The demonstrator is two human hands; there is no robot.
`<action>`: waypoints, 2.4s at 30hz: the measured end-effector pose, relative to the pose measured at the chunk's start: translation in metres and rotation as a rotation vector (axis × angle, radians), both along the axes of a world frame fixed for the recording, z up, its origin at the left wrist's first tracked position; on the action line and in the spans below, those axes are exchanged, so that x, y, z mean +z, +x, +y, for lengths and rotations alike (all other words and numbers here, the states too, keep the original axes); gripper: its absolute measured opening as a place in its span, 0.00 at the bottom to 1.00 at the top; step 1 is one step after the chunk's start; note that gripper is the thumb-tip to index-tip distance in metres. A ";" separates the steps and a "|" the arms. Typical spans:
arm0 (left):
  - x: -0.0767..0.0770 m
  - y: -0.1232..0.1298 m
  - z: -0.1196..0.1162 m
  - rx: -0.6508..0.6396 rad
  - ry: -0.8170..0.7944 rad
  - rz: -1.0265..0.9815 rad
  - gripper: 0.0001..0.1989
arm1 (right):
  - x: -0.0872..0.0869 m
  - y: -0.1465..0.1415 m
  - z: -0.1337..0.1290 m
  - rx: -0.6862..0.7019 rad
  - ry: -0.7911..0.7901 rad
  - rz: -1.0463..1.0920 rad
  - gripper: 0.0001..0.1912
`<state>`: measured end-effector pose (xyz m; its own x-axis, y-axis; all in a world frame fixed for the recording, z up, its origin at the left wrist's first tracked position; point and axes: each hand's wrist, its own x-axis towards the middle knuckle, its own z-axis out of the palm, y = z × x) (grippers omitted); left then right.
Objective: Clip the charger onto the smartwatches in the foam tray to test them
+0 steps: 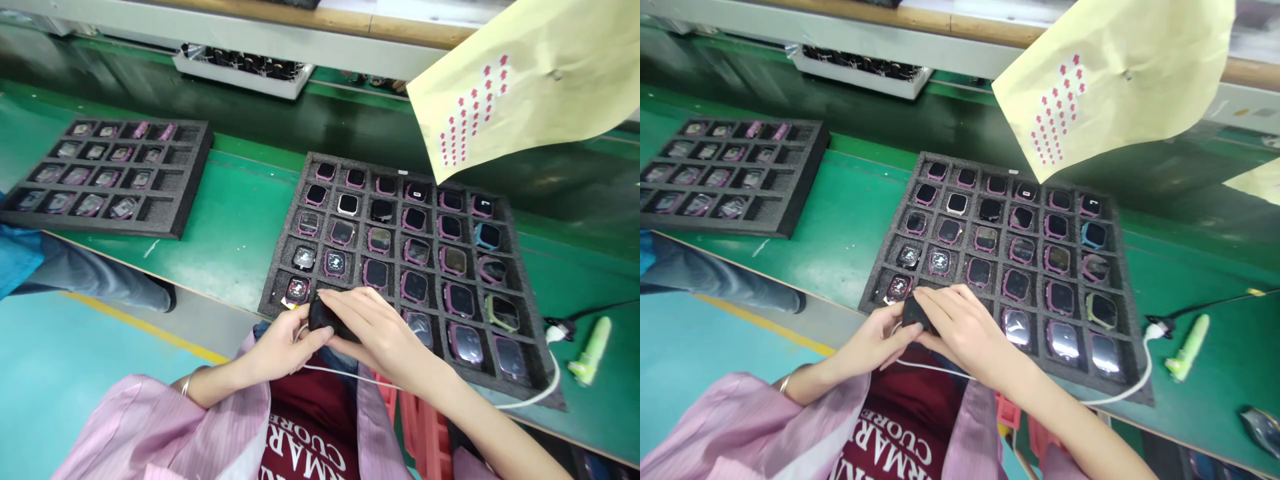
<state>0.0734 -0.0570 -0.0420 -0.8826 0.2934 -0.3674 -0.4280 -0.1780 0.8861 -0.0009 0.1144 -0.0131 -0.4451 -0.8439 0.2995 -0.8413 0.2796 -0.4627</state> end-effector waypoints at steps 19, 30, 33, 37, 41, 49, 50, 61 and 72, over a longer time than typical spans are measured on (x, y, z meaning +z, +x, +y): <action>-0.008 0.005 -0.002 0.092 -0.050 0.136 0.14 | -0.022 0.010 0.000 -0.069 -0.128 -0.122 0.24; -0.009 0.006 -0.001 0.089 -0.143 0.141 0.15 | -0.023 0.009 -0.001 -0.107 -0.133 -0.156 0.24; -0.009 0.007 -0.001 0.087 -0.155 0.148 0.15 | -0.022 0.009 -0.001 -0.117 -0.113 -0.155 0.23; -0.011 0.009 0.001 0.095 -0.171 0.160 0.15 | -0.024 0.009 0.000 -0.132 -0.095 -0.157 0.23; -0.011 0.010 0.002 0.100 -0.172 0.166 0.15 | -0.022 0.009 0.001 -0.129 -0.089 -0.155 0.24; -0.011 0.034 -0.018 -0.013 -0.049 0.024 0.21 | -0.019 -0.002 0.006 -0.271 -0.098 -0.197 0.22; -0.011 0.036 -0.020 0.015 -0.064 0.023 0.19 | -0.019 -0.003 0.007 -0.274 -0.028 -0.164 0.21; 0.002 0.018 0.003 -0.089 -0.033 0.009 0.15 | 0.005 -0.003 0.054 -0.286 0.455 0.007 0.19; -0.001 -0.004 0.023 -0.209 -0.002 0.022 0.18 | 0.004 0.004 0.064 -0.281 -0.018 -0.273 0.19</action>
